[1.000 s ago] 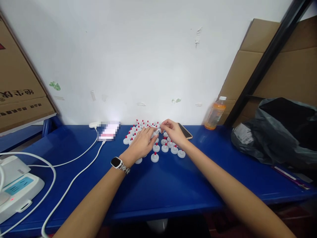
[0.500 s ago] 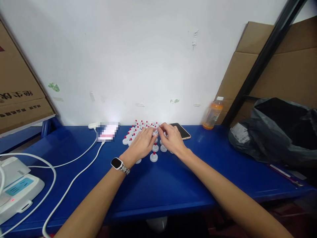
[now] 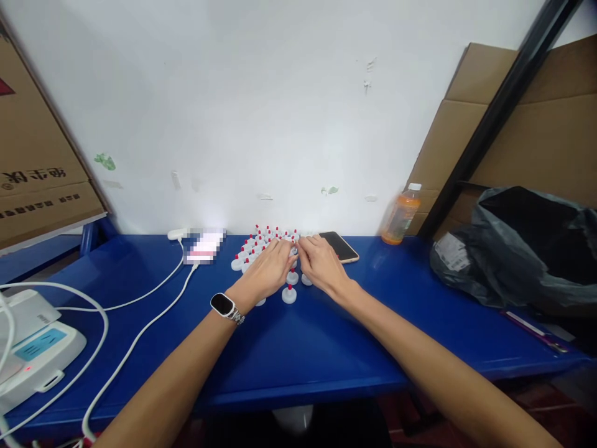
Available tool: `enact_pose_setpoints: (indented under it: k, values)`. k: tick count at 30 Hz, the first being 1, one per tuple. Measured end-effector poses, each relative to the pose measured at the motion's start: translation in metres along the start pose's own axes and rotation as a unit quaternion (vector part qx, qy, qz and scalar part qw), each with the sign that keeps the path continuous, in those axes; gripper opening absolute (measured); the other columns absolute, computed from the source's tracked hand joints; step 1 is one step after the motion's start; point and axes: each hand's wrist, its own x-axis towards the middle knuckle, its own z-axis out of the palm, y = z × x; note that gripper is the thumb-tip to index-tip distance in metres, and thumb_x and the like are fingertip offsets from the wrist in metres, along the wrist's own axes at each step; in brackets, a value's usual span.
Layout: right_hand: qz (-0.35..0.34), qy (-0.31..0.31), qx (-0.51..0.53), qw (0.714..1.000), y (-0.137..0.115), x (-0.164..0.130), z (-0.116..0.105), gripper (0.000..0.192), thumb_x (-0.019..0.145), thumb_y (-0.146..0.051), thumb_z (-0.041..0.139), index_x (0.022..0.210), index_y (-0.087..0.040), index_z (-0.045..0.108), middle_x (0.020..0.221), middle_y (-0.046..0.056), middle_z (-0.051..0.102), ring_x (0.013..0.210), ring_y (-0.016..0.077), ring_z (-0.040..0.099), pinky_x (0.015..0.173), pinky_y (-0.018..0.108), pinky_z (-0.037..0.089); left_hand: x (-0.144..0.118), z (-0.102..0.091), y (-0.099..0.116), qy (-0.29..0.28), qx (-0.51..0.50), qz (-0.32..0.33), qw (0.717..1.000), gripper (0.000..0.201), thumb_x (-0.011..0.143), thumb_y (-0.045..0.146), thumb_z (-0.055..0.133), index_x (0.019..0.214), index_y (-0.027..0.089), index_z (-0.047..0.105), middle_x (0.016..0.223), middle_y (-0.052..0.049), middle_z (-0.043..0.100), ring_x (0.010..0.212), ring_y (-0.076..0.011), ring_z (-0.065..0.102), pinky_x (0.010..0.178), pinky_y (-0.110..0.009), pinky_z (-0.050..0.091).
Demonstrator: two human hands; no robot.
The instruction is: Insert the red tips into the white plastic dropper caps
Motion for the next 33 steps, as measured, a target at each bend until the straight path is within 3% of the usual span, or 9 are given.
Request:
enact_pose_setpoints:
  k: [3,5,10,13,17,21,24,28,33]
  values:
    - [0.010,0.014,0.050,0.999,-0.002,0.000,-0.003,0.026,0.100,-0.022,0.038,0.080,-0.020,0.054,0.081,0.006,0.063,0.080,0.0198,0.052,0.076,0.031,0.037,0.001,-0.001,0.000,0.007,-0.021,0.001,1.000,0.028,0.105,0.032,0.029,0.111,0.015,0.049,0.103,-0.011,0.056,0.097,-0.0257,0.050,0.085,-0.042,0.048]
    - [0.052,0.026,0.125,0.990,-0.002,0.002,-0.005,0.028,0.100,-0.028,0.038,0.078,-0.020,0.053,0.075,0.003,0.060,0.072,0.0173,0.052,0.070,0.029,0.037,0.002,-0.003,0.003,0.016,-0.045,0.000,0.999,0.029,0.105,0.033,0.028,0.116,0.015,0.048,0.107,-0.011,0.057,0.101,-0.0259,0.051,0.088,-0.043,0.048]
    - [0.155,0.002,0.313,0.937,0.014,0.016,-0.005,0.032,0.096,-0.040,0.044,0.076,-0.019,0.057,0.065,-0.001,0.059,0.060,0.0123,0.052,0.060,0.024,0.038,0.003,-0.002,0.000,0.022,-0.112,-0.026,0.993,0.044,0.103,0.043,0.036,0.139,0.018,0.036,0.119,-0.012,0.057,0.107,-0.0262,0.054,0.093,-0.044,0.049]
    - [0.168,-0.016,0.268,0.948,0.034,0.026,-0.004,0.026,0.092,-0.034,0.049,0.077,-0.017,0.062,0.069,0.001,0.064,0.063,0.0130,0.056,0.062,0.024,0.040,0.001,0.004,-0.013,0.035,-0.116,-0.048,0.991,0.053,0.100,0.045,0.042,0.145,0.018,0.032,0.124,-0.013,0.057,0.112,-0.0269,0.054,0.099,-0.046,0.046]
    - [0.139,-0.124,0.121,0.975,0.051,0.037,0.000,0.019,0.086,-0.026,0.053,0.081,-0.017,0.069,0.076,0.004,0.071,0.067,0.0150,0.060,0.064,0.026,0.039,-0.001,0.008,-0.030,0.023,-0.080,-0.055,0.995,0.036,0.101,0.039,0.040,0.126,0.017,0.052,0.120,-0.011,0.060,0.115,-0.0273,0.053,0.102,-0.047,0.043]
    - [0.088,-0.193,0.024,0.977,0.048,0.044,0.009,0.019,0.085,-0.024,0.055,0.081,-0.019,0.072,0.080,0.005,0.074,0.071,0.0171,0.062,0.068,0.027,0.038,0.000,0.008,-0.029,0.005,-0.063,-0.053,0.997,0.032,0.100,0.039,0.041,0.119,0.018,0.057,0.115,-0.009,0.061,0.110,-0.0267,0.054,0.099,-0.046,0.045]
    - [0.080,-0.221,0.045,0.971,0.041,0.048,0.017,0.019,0.084,-0.024,0.055,0.076,-0.019,0.071,0.078,0.004,0.073,0.071,0.0165,0.062,0.067,0.026,0.038,0.000,0.007,-0.024,0.003,-0.067,-0.046,0.997,0.030,0.100,0.038,0.042,0.116,0.020,0.059,0.112,-0.008,0.061,0.107,-0.0258,0.055,0.098,-0.045,0.045]
    - [0.108,-0.198,0.115,0.967,0.050,0.049,0.019,0.027,0.090,-0.032,0.051,0.079,-0.018,0.072,0.078,0.004,0.073,0.069,0.0161,0.061,0.064,0.026,0.039,-0.001,0.006,-0.022,0.000,-0.075,-0.046,0.996,0.030,0.100,0.037,0.041,0.116,0.019,0.059,0.111,-0.009,0.060,0.108,-0.0259,0.055,0.097,-0.046,0.045]
    - [0.192,-0.135,0.112,0.966,0.096,0.042,0.007,0.027,0.091,-0.026,0.048,0.091,-0.016,0.073,0.083,0.006,0.074,0.070,0.0156,0.061,0.065,0.025,0.040,0.008,0.004,-0.022,0.007,-0.086,-0.034,0.996,0.029,0.100,0.036,0.040,0.113,0.019,0.060,0.111,-0.009,0.061,0.107,-0.0259,0.055,0.096,-0.046,0.046]
